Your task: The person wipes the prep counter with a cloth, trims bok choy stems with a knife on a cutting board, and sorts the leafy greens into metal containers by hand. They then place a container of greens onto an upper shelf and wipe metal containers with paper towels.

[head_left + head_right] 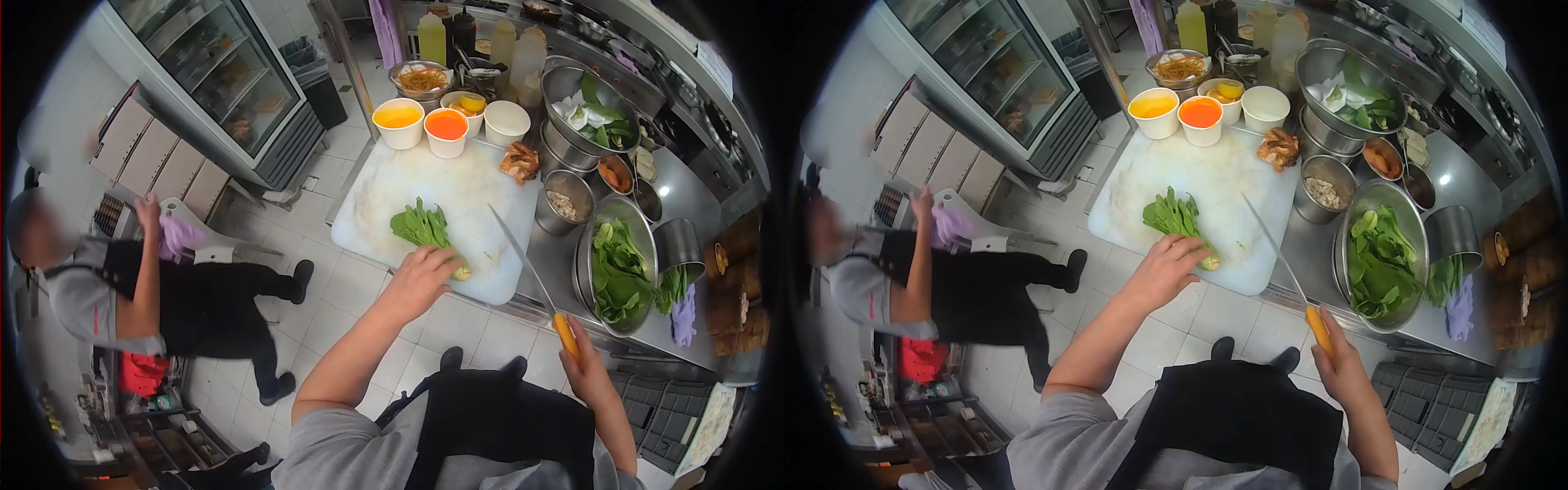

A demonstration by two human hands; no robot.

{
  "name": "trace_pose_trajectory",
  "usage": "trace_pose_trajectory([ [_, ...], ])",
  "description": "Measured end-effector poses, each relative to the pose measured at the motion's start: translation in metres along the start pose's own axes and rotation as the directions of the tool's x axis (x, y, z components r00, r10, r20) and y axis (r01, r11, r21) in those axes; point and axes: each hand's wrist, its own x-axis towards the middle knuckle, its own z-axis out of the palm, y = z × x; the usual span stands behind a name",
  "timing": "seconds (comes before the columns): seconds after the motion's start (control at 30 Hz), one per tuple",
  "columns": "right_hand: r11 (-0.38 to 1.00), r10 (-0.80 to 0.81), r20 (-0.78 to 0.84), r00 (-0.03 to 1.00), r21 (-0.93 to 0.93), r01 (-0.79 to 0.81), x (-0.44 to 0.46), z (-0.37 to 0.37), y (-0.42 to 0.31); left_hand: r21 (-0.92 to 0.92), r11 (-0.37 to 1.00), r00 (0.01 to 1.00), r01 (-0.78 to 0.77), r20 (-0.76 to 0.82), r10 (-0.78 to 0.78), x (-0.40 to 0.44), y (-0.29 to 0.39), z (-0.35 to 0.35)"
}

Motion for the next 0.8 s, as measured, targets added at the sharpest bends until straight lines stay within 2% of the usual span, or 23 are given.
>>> trace_pose_trajectory([
  [0.03,0.982,-0.176,-0.028,0.984,-0.070,0.174,-0.009,-0.002,0.001,0.029,0.999,1.000,0.020,0.003,-0.020,0.002,-0.002,0.004],
  [0.07,0.984,-0.169,-0.031,0.985,-0.068,0.167,-0.017,-0.007,0.001,0.025,1.000,1.000,0.015,0.009,-0.015,0.004,-0.007,0.008],
  [0.13,0.989,-0.135,0.072,0.988,-0.048,0.139,-0.029,-0.015,0.000,-0.088,0.996,1.000,0.015,-0.003,-0.015,0.009,-0.018,0.015],
  [0.17,0.984,-0.174,0.043,0.984,-0.041,0.175,-0.033,-0.013,0.003,-0.091,0.996,1.000,0.012,-0.001,-0.012,0.008,-0.020,0.019],
  [0.23,0.985,-0.165,0.060,0.984,-0.032,0.167,-0.040,-0.014,0.007,-0.157,0.986,0.995,0.062,-0.063,-0.073,0.005,-0.020,0.025],
  [0.37,0.985,-0.163,0.121,0.979,-0.038,0.169,-0.049,-0.024,0.003,-0.208,0.971,0.990,0.122,-0.040,-0.133,0.004,-0.026,0.023],
  [0.47,0.984,-0.103,0.175,0.979,-0.123,0.125,-0.053,-0.033,-0.005,-0.133,0.985,0.994,0.113,0.020,-0.112,0.020,-0.028,0.004],
  [0.53,0.981,-0.110,0.185,0.977,-0.138,0.136,-0.050,-0.035,-0.005,0.013,1.000,1.000,0.017,0.024,-0.017,0.028,-0.030,-0.001],
  [0.57,0.977,-0.122,0.191,0.974,-0.149,0.152,-0.048,-0.035,-0.006,0.009,1.000,1.000,0.018,0.023,-0.018,0.031,-0.033,0.000],
  [0.63,0.977,-0.109,0.193,0.975,-0.163,0.141,-0.046,-0.035,-0.010,-0.009,1.000,0.985,-0.021,0.170,0.022,0.036,-0.039,0.003],
  [0.8,0.980,-0.082,0.189,0.979,-0.165,0.114,-0.045,-0.038,-0.014,-0.096,0.995,0.977,0.027,0.213,-0.006,0.040,-0.041,0.007],
])
